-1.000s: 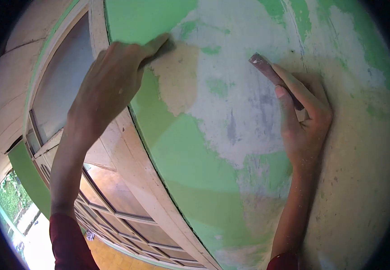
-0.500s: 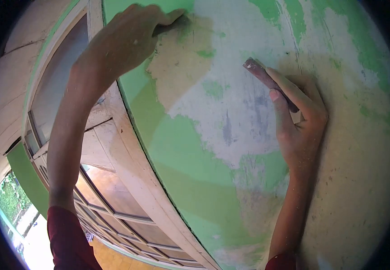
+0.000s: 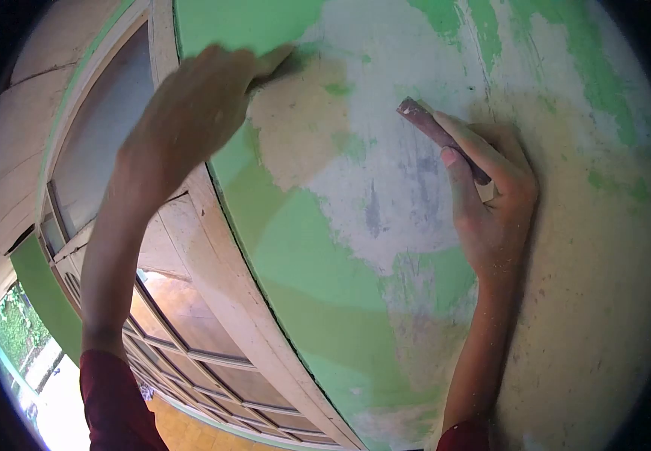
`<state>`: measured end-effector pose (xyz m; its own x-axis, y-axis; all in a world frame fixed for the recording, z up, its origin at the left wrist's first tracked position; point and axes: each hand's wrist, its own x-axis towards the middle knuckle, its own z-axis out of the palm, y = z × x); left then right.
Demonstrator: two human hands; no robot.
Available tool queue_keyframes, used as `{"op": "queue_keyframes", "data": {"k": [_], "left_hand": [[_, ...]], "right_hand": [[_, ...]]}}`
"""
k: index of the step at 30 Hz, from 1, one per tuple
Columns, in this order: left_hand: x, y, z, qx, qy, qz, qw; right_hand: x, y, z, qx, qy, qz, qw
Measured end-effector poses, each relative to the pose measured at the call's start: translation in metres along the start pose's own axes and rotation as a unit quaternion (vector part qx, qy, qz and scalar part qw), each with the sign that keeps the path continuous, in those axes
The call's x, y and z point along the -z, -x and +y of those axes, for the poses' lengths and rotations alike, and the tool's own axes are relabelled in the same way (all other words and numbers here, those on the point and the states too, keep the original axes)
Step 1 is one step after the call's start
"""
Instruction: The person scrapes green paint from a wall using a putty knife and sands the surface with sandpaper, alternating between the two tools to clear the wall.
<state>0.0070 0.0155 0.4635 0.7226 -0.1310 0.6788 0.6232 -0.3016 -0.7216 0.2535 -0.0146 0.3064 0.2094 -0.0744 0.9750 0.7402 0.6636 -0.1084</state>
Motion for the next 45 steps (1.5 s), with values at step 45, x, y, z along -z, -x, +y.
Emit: {"op": "queue_keyframes", "data": {"k": [45], "left_hand": [[0.008, 0.411, 0.260, 0.489, 0.788, -0.346, 0.142]], "right_hand": [[-0.091, 0.065, -0.012, 0.305, 0.221, 0.009, 0.926]]}}
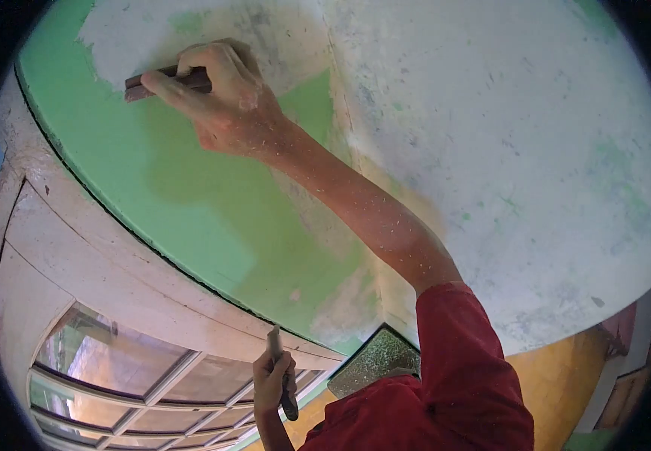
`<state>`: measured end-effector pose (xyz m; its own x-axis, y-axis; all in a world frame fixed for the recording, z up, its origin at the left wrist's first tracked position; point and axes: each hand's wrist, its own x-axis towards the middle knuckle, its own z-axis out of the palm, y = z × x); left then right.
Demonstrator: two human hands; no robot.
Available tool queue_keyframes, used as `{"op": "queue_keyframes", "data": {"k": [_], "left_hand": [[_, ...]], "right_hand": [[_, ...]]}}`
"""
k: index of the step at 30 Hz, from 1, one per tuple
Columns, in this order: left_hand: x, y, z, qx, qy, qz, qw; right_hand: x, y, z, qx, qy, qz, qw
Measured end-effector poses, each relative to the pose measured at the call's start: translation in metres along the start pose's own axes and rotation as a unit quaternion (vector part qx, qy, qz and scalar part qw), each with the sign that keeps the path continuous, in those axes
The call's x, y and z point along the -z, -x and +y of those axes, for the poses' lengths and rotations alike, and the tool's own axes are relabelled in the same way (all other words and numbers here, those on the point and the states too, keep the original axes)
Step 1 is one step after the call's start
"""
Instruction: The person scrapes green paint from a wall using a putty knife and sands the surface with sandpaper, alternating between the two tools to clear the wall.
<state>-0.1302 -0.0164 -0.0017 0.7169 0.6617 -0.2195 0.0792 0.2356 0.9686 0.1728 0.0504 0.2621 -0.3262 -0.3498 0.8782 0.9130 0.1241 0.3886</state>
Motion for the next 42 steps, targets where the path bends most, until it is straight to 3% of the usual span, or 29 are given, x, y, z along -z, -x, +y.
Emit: {"op": "queue_keyframes", "data": {"k": [6, 10, 16, 17, 19, 21, 22, 24, 25, 27, 30, 31, 34, 35, 36, 37, 38, 39, 40, 41, 42], "left_hand": [[0.001, -0.007, 0.003, -0.006, -0.014, -0.011, 1.000], [-0.004, -0.004, 0.021, -0.072, 0.035, 0.026, 0.996], [-0.026, 0.003, 0.093, -0.170, 0.008, 0.060, 0.984], [-0.037, 0.007, 0.118, -0.225, 0.018, 0.070, 0.972], [-0.053, 0.001, 0.165, -0.330, 0.000, 0.071, 0.941], [-0.070, -0.009, 0.215, -0.399, -0.007, 0.076, 0.914], [-0.086, -0.014, 0.243, -0.420, 0.019, 0.090, 0.903], [-0.110, -0.024, 0.291, -0.490, 0.049, 0.098, 0.865], [-0.119, -0.030, 0.310, -0.501, 0.050, 0.103, 0.858], [-0.133, -0.042, 0.331, -0.515, 0.051, 0.111, 0.848], [-0.140, -0.051, 0.338, -0.546, -0.033, 0.139, 0.826], [-0.141, -0.048, 0.338, -0.560, -0.067, 0.137, 0.814], [-0.137, -0.057, 0.344, -0.578, -0.155, 0.148, 0.787], [-0.137, -0.061, 0.344, -0.576, -0.210, 0.158, 0.774], [-0.135, -0.061, 0.344, -0.575, -0.210, 0.159, 0.775], [-0.133, -0.059, 0.342, -0.614, -0.251, 0.195, 0.722], [-0.128, -0.057, 0.344, -0.651, -0.289, 0.232, 0.662], [-0.119, -0.054, 0.350, -0.653, -0.289, 0.237, 0.659], [-0.107, -0.050, 0.358, -0.684, -0.389, 0.268, 0.557], [-0.098, -0.048, 0.366, -0.697, -0.481, 0.292, 0.444], [-0.093, -0.051, 0.374, -0.696, -0.483, 0.296, 0.441]], "right_hand": [[0.005, -0.004, 0.000, 0.024, 0.022, -0.022, 0.999], [0.008, -0.006, -0.001, 0.025, 0.023, 0.003, 0.999], [0.035, -0.010, -0.009, -0.177, -0.074, -0.003, 0.981], [0.049, -0.012, -0.020, -0.228, -0.092, -0.021, 0.969], [0.071, -0.005, -0.032, -0.288, -0.227, -0.084, 0.926], [0.091, -0.006, -0.058, -0.398, -0.310, -0.151, 0.850], [0.098, -0.012, -0.066, -0.392, -0.318, -0.153, 0.850], [0.102, -0.023, -0.079, -0.346, -0.305, -0.253, 0.850], [0.095, -0.024, -0.083, -0.343, -0.310, -0.254, 0.850], [0.079, -0.024, -0.089, -0.331, -0.254, -0.144, 0.898], [0.067, -0.013, -0.069, -0.378, -0.280, -0.113, 0.875], [0.068, -0.018, -0.059, -0.314, -0.258, -0.124, 0.905], [0.072, -0.038, -0.048, -0.281, -0.207, -0.191, 0.917], [0.069, -0.044, -0.047, -0.282, -0.209, -0.193, 0.917], [0.062, -0.051, -0.048, -0.401, -0.320, -0.134, 0.848], [0.058, -0.058, -0.047, -0.506, -0.420, -0.072, 0.750], [0.059, -0.066, -0.041, -0.502, -0.423, -0.073, 0.750], [0.062, -0.075, -0.034, -0.511, -0.480, -0.080, 0.709], [0.063, -0.083, -0.031, -0.519, -0.534, -0.087, 0.662], [0.061, -0.088, -0.030, -0.509, -0.511, -0.108, 0.684], [0.060, -0.092, -0.029, -0.507, -0.515, -0.108, 0.682]]}}
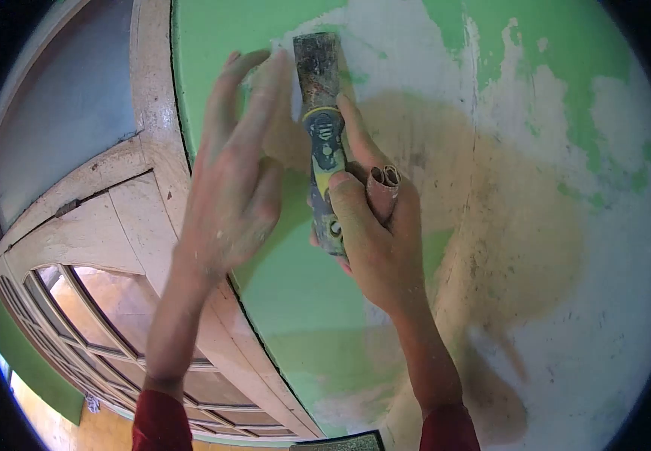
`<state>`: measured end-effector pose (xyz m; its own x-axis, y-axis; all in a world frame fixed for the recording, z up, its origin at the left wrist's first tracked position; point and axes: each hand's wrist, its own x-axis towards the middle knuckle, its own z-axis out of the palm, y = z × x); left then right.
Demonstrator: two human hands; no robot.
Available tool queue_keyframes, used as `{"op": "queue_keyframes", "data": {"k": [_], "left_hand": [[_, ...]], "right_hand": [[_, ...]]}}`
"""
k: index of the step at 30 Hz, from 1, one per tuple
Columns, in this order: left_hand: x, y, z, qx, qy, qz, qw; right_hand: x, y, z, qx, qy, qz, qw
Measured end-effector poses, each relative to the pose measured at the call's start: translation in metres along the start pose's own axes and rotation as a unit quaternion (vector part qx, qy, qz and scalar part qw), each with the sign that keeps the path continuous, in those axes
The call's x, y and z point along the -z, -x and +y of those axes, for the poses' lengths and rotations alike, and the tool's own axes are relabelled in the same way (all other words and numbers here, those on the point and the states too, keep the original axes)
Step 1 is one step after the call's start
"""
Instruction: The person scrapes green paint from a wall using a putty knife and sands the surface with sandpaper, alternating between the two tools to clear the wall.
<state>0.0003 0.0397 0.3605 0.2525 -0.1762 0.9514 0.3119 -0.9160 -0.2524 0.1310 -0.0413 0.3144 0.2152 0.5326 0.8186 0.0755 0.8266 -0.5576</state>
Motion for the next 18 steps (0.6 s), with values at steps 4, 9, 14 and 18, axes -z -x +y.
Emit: {"op": "queue_keyframes", "data": {"k": [4, 9, 14, 18], "left_hand": [[-0.011, -0.009, -0.018, -0.079, -0.094, -0.088, 0.989], [-0.022, -0.011, -0.023, -0.111, -0.103, -0.049, 0.987], [-0.018, -0.037, -0.029, -0.160, -0.155, -0.026, 0.975], [-0.022, -0.031, -0.031, -0.170, -0.135, -0.015, 0.976]], "right_hand": [[-0.004, -0.001, -0.013, -0.016, 0.046, 0.032, 0.998], [-0.004, 0.001, -0.025, -0.058, 0.061, -0.013, 0.996], [-0.012, -0.014, -0.037, -0.046, 0.083, 0.031, 0.995], [-0.013, -0.004, -0.038, -0.027, 0.116, 0.035, 0.992]]}}
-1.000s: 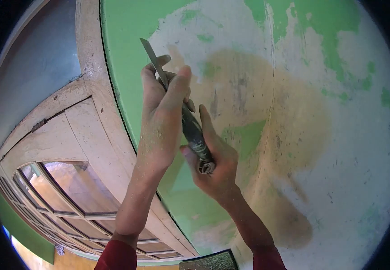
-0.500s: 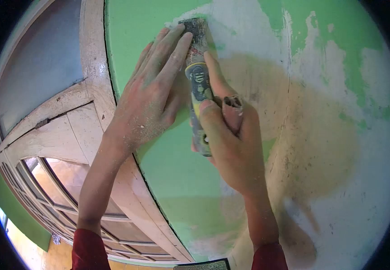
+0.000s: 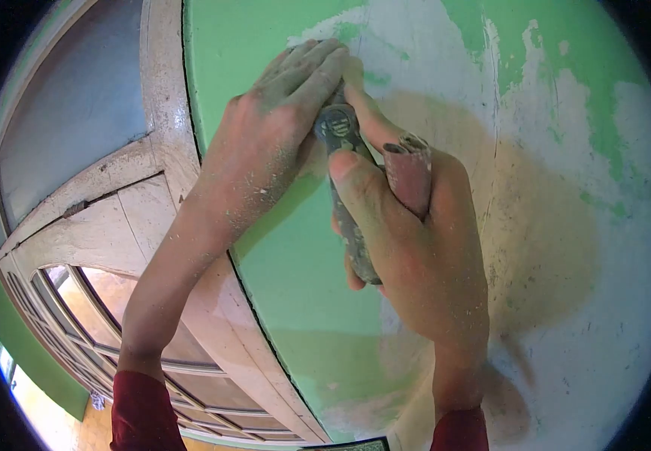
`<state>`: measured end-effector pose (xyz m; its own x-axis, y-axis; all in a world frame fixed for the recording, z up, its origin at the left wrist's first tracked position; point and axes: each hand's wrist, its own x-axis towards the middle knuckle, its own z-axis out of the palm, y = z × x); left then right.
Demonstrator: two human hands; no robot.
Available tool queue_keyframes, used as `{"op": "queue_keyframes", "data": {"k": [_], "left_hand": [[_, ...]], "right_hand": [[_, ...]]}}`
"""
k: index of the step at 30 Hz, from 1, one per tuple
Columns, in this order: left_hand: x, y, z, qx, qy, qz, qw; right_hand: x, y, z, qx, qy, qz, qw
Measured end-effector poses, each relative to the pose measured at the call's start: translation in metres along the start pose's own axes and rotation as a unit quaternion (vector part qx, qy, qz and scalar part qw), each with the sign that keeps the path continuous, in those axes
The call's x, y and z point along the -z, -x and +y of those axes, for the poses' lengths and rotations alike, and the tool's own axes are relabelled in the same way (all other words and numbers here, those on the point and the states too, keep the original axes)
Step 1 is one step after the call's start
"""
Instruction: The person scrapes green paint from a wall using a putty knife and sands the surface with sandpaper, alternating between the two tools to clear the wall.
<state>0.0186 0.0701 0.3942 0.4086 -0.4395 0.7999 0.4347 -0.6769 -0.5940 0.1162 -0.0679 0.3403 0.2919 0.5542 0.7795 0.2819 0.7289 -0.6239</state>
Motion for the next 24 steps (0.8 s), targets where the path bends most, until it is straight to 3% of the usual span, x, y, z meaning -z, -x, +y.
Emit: {"op": "queue_keyframes", "data": {"k": [4, 7, 10, 11, 13, 15, 16, 18, 19, 20, 22, 24], "left_hand": [[0.000, -0.015, -0.007, 0.012, 0.031, -0.013, 0.999], [-0.007, -0.009, -0.007, -0.011, 0.039, 0.043, 0.998], [-0.004, -0.022, -0.012, 0.001, 0.045, 0.024, 0.999], [0.000, -0.032, -0.017, 0.010, 0.045, -0.024, 0.999], [0.000, -0.031, -0.013, 0.017, 0.043, -0.069, 0.997], [-0.010, -0.010, 0.003, -0.022, 0.021, 0.044, 0.999], [-0.011, -0.015, 0.000, -0.026, 0.022, 0.049, 0.998], [-0.013, -0.028, -0.006, -0.015, 0.043, 0.030, 0.999], [-0.001, -0.040, -0.006, 0.027, 0.047, -0.063, 0.997], [-0.002, -0.036, -0.006, 0.028, 0.049, -0.063, 0.996], [-0.009, -0.026, -0.003, -0.035, 0.022, 0.012, 0.999], [-0.018, -0.022, 0.001, -0.031, 0.019, 0.045, 0.998]], "right_hand": [[-0.005, -0.014, -0.009, -0.018, 0.008, 0.046, 0.999], [-0.006, -0.001, -0.006, 0.006, 0.019, 0.027, 0.999], [-0.007, -0.016, -0.017, 0.010, 0.053, 0.113, 0.992], [-0.006, -0.018, -0.018, 0.006, 0.054, 0.113, 0.992], [-0.002, -0.021, -0.019, -0.019, 0.072, 0.110, 0.991], [0.008, -0.004, -0.015, -0.040, 0.055, 0.080, 0.994], [0.008, 0.001, -0.017, -0.059, 0.039, 0.049, 0.996], [0.011, -0.011, -0.025, -0.047, 0.054, 0.098, 0.993], [0.020, -0.020, -0.032, -0.034, 0.052, 0.061, 0.996], [0.025, -0.024, -0.036, -0.023, 0.049, 0.022, 0.998], [0.023, -0.020, -0.023, -0.023, 0.077, 0.049, 0.996], [0.024, -0.006, -0.017, -0.035, 0.045, -0.005, 0.998]]}}
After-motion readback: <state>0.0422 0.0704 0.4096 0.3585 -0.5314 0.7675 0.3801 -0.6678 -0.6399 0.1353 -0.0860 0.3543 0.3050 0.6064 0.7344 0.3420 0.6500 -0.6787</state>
